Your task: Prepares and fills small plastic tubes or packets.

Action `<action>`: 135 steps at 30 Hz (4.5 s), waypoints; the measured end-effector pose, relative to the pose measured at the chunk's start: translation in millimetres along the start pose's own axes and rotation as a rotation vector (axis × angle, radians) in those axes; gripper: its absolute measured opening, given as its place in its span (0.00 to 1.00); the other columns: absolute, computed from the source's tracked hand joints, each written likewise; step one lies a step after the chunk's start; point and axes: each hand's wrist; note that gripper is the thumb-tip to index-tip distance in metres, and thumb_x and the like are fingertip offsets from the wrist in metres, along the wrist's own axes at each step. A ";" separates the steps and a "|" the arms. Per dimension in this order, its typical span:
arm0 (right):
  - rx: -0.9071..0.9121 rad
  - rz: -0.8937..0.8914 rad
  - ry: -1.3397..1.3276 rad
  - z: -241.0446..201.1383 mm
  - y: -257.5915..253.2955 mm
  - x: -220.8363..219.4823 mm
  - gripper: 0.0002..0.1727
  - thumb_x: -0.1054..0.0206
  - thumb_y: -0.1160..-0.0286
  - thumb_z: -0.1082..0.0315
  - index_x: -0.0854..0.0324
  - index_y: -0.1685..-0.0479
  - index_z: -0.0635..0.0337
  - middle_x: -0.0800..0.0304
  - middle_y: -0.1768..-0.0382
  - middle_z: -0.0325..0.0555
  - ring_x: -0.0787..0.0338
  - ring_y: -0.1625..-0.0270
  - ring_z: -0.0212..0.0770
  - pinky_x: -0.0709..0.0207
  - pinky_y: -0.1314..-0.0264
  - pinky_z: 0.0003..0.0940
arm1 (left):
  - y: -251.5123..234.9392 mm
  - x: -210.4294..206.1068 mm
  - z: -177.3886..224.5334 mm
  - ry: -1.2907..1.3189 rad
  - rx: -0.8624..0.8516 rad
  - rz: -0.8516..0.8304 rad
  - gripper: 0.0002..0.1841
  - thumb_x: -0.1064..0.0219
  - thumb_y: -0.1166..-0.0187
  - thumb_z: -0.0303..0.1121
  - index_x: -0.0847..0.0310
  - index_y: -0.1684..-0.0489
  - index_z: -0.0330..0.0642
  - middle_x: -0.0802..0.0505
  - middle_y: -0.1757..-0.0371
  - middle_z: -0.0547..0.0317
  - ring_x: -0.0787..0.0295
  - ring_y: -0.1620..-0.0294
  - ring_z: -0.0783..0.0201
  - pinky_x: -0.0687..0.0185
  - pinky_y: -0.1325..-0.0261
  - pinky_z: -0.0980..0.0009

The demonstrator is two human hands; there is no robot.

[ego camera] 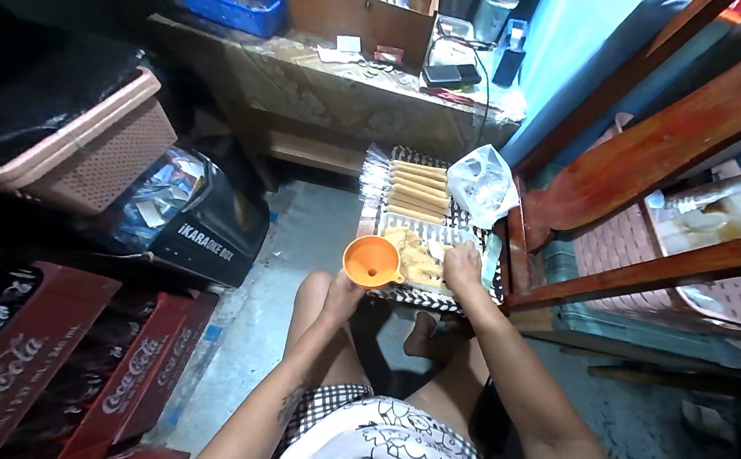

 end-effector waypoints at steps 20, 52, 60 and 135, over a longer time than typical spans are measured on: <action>0.174 0.124 -0.231 -8.1 -22.2 4.1 0.16 0.46 0.17 0.81 0.15 0.40 0.69 0.11 0.41 0.68 0.13 0.33 0.68 0.22 0.33 0.65 | 0.8 -1.9 -8.7 -0.079 0.045 0.053 0.07 0.30 0.25 0.24 0.12 0.56 0.27 0.06 0.58 0.49 0.11 0.53 0.76 0.18 0.41 0.75; 0.129 -0.091 -0.542 3.0 7.9 -3.1 0.14 0.39 0.15 0.77 0.11 0.40 0.63 0.08 0.45 0.62 0.10 0.39 0.62 0.23 0.31 0.60 | 1.5 4.4 31.8 -0.251 0.158 -0.006 0.08 0.28 0.23 0.27 0.11 0.56 0.29 0.06 0.57 0.49 0.11 0.53 0.70 0.20 0.41 0.69; 0.144 -0.007 -0.538 21.8 21.1 28.2 0.13 0.38 0.16 0.77 0.10 0.42 0.64 0.07 0.46 0.61 0.10 0.39 0.61 0.23 0.32 0.60 | -3.6 -6.6 19.2 -0.241 -0.067 -0.041 0.08 0.28 0.25 0.25 0.09 0.59 0.26 0.07 0.52 0.38 0.12 0.43 0.46 0.23 0.32 0.51; 0.661 0.248 0.169 -44.0 109.8 104.5 0.04 0.26 0.36 0.82 0.09 0.66 0.67 0.10 0.56 0.58 0.11 0.47 0.58 0.21 0.45 0.55 | 2.1 -31.8 32.0 -0.339 -0.085 -0.035 0.07 0.25 0.29 0.30 0.07 0.62 0.34 0.06 0.57 0.46 0.14 0.47 0.43 0.32 0.38 0.37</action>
Point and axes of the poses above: each hand's wrist, its own y-axis away from the middle knuckle, its own x-axis out of the back of the hand, z = x × y
